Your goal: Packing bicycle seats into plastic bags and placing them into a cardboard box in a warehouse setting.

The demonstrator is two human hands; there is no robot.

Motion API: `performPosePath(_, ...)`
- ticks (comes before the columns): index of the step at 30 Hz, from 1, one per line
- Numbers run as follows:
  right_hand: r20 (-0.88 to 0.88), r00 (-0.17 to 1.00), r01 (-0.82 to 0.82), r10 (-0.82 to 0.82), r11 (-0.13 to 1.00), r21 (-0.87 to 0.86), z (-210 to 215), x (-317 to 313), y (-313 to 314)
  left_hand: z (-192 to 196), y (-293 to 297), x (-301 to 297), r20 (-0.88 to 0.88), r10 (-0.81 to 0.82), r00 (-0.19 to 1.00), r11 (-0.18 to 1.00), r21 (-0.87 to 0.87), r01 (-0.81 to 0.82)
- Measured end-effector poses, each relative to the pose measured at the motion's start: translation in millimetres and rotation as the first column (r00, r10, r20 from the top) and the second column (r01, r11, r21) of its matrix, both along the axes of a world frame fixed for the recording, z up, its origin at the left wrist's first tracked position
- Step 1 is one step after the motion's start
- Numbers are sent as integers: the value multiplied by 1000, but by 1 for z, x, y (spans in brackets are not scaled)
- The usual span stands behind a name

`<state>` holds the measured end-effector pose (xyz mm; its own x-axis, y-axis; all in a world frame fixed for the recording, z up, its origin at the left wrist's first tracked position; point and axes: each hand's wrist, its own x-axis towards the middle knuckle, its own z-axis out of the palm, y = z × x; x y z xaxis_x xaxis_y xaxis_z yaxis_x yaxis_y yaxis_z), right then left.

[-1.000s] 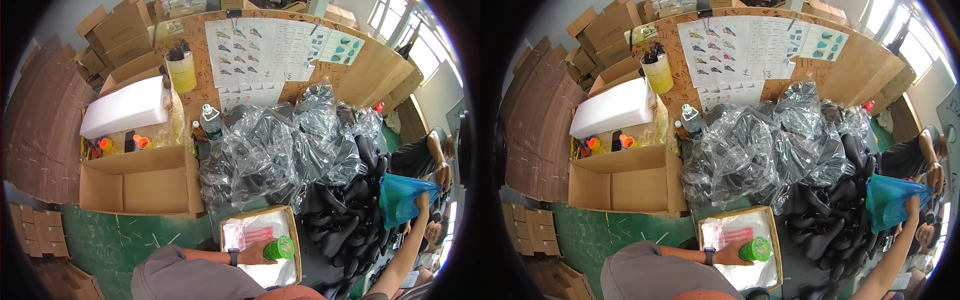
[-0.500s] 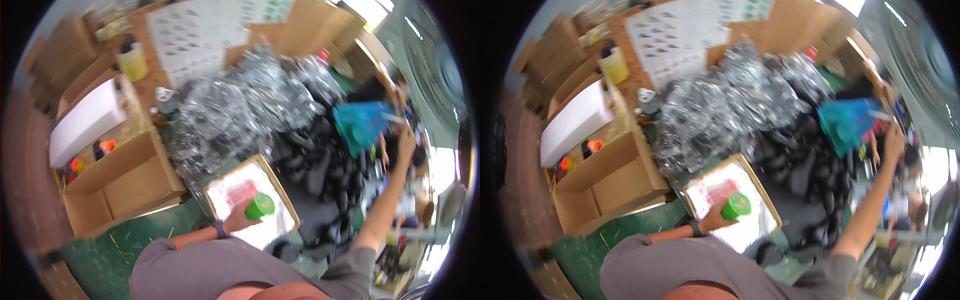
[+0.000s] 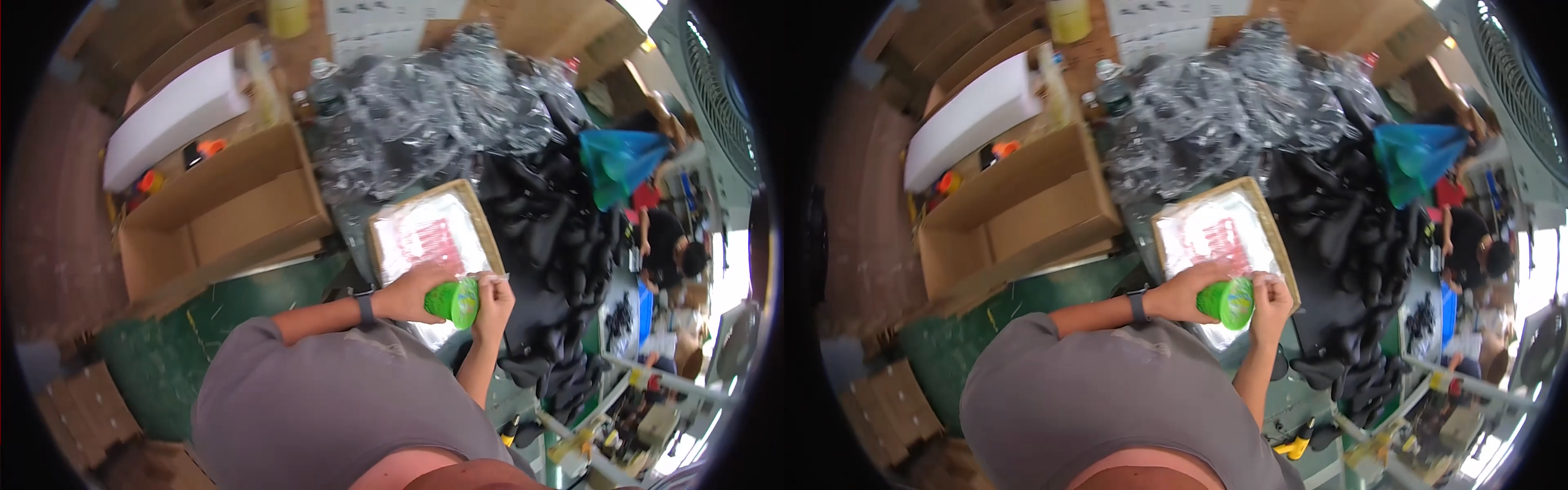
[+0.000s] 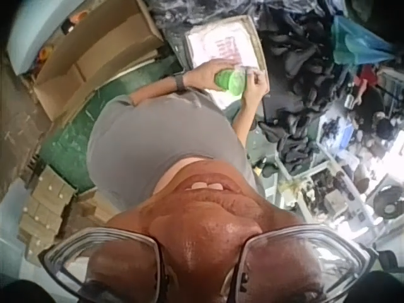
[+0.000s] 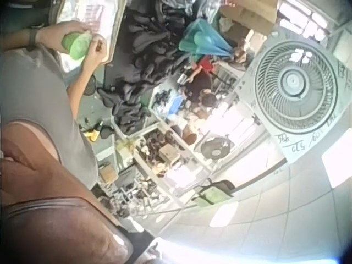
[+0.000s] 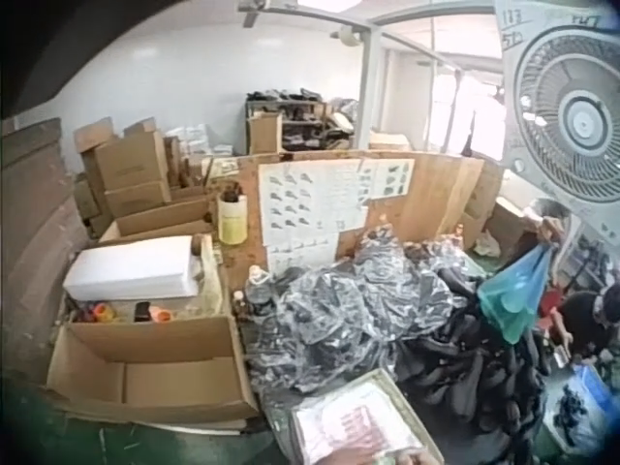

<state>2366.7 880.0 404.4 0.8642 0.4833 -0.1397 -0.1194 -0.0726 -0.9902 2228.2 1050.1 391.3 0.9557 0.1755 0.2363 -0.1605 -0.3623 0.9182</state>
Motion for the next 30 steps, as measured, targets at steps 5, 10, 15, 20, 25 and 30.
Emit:
performPosePath(5,-210,957,-183,199,978,96,-8,-38,21,0,1,-59,-183,84,980,954,-269,-132)
performPosePath(10,-147,950,-282,275,959,-28,-10,-28,33,14,89,-88,-148,566,811,815,-49,-577)
performPosePath(15,-133,959,-267,252,957,-113,-20,-25,48,65,271,-136,-68,888,455,335,774,-538)
performPosePath(20,-183,951,-284,249,937,-202,-24,-36,87,-11,494,-174,-37,933,358,17,998,59)
performPosePath(25,-83,928,-363,362,832,-419,-34,-40,128,-101,620,-156,-335,917,217,229,887,402)
performPosePath(30,-38,880,-413,473,724,-553,-22,-47,177,-187,691,-180,-410,909,83,283,749,599)
